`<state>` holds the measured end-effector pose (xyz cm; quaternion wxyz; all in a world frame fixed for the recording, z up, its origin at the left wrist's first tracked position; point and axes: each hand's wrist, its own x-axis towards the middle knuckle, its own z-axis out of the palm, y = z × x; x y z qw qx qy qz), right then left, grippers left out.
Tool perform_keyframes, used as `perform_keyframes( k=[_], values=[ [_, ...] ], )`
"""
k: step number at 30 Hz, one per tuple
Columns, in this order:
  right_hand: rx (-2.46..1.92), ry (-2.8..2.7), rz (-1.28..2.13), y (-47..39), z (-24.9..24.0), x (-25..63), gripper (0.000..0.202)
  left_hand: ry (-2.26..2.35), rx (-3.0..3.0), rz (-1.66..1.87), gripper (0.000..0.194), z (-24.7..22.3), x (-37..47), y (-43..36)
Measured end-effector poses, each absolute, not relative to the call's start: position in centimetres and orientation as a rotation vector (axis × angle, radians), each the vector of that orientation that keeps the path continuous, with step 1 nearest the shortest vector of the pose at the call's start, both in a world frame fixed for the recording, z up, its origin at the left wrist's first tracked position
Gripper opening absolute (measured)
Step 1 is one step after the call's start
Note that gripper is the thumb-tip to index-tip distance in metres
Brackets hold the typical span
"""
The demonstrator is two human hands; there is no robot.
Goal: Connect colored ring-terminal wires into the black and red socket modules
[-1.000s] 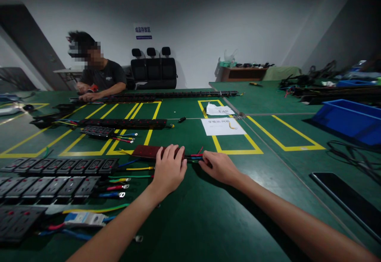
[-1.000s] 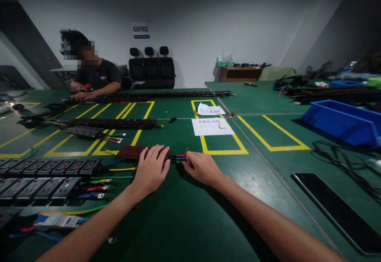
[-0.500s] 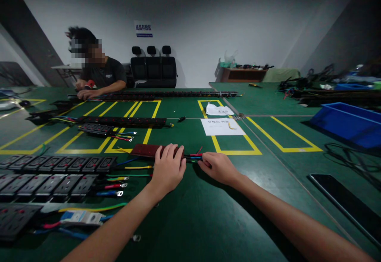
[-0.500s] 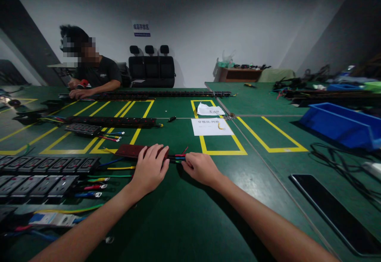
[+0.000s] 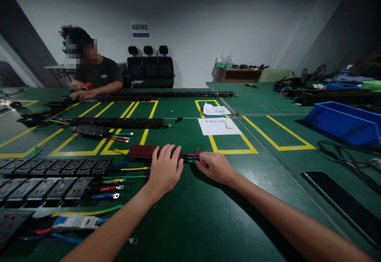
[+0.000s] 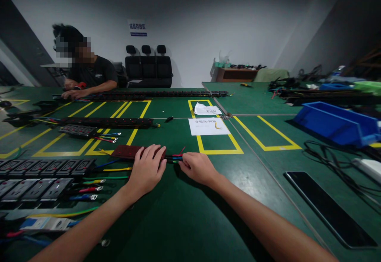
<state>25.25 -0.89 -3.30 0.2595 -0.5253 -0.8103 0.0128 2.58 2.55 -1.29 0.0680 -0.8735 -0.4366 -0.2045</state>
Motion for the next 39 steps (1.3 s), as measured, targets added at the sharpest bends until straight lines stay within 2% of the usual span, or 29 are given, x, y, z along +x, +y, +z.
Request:
perform_keyframes(
  k=[39],
  values=[
    [-1.435,-2.193,0.059,-0.89,-3.28,25.33,0.032,-1.326,-2.642,-0.579,0.045,-1.02,2.64,2.43]
  ],
)
